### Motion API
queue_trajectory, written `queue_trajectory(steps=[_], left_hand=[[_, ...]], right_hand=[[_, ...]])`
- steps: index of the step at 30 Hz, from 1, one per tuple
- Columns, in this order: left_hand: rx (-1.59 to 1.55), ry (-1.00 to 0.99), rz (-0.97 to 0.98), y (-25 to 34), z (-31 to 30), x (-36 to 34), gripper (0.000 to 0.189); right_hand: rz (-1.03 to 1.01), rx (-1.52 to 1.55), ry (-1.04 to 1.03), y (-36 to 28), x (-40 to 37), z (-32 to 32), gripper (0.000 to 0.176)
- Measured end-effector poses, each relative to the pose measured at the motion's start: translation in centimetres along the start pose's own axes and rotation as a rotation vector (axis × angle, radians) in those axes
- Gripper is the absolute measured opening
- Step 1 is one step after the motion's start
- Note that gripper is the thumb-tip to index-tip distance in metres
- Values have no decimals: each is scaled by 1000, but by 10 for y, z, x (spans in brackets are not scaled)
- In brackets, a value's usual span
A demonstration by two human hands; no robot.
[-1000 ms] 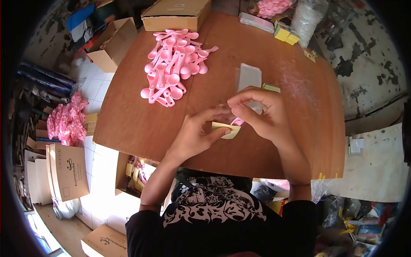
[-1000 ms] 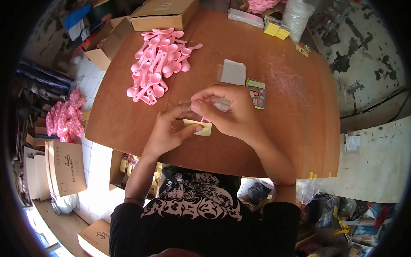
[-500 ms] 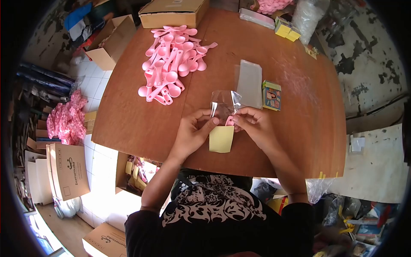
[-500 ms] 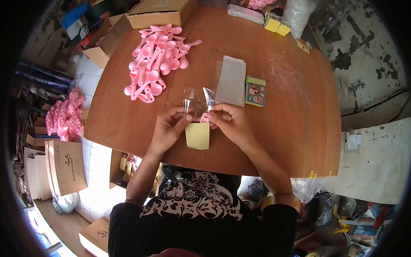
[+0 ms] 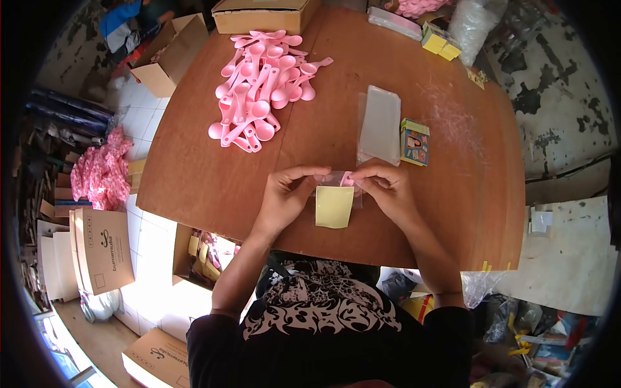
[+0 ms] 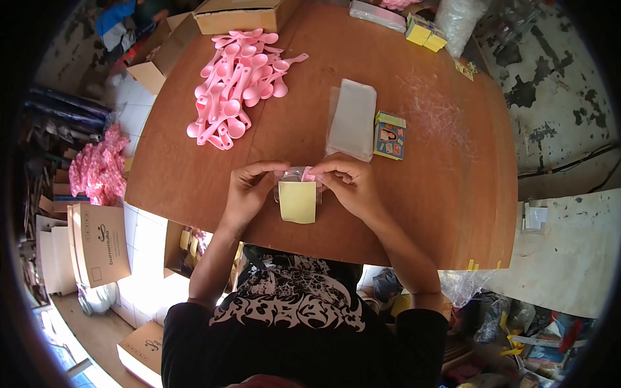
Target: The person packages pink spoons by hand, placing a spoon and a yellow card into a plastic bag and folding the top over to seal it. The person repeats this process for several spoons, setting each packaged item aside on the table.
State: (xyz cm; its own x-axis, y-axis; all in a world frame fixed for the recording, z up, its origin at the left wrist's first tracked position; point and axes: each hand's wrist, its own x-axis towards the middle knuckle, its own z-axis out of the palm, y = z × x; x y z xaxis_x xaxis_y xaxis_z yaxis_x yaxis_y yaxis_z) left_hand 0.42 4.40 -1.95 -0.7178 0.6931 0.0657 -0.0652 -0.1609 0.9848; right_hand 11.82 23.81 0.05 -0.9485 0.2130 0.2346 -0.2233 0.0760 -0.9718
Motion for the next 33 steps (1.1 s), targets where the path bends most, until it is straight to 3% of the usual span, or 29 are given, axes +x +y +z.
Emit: queue_trajectory(steps=[8, 13, 15, 19, 23, 25, 26, 27, 29, 31, 33], left_hand=[[14, -56, -3, 7, -3, -1, 23], [-197, -68, -86, 15, -7, -2, 18], [-119, -58, -47, 10, 0, -2, 19], [4, -91, -65, 14, -1, -4, 33], [21, -165, -49, 33, -22, -31, 39], [172, -199, -175, 50, -48, -58, 41], [217, -219, -126, 52, -62, -73, 42], [261, -240, -79, 53, -78, -89, 44], [485, -316, -71, 64, -110, -116, 44], [532, -184, -316, 64, -134, -144, 45], [622, -124, -362, 50, -158, -167, 48]], right_hand=[[12, -161, -27, -2, 0, -3, 19], [-83, -221, -83, -7, -1, -2, 15], [-7, -31, -33, -9, -4, 8, 18], [-31, -129, -10, -9, -7, 16, 27], [135, -36, -39, -30, -12, 23, 29], [81, -156, -192, -36, -12, 15, 24], [-63, -338, -211, -41, -4, 10, 15], [-63, -338, -209, -43, 3, 2, 15], [-7, -765, -53, -43, 18, -18, 13], [-28, -887, -66, -27, 34, -47, 13], [-56, -1011, -84, -16, 46, -64, 13]])
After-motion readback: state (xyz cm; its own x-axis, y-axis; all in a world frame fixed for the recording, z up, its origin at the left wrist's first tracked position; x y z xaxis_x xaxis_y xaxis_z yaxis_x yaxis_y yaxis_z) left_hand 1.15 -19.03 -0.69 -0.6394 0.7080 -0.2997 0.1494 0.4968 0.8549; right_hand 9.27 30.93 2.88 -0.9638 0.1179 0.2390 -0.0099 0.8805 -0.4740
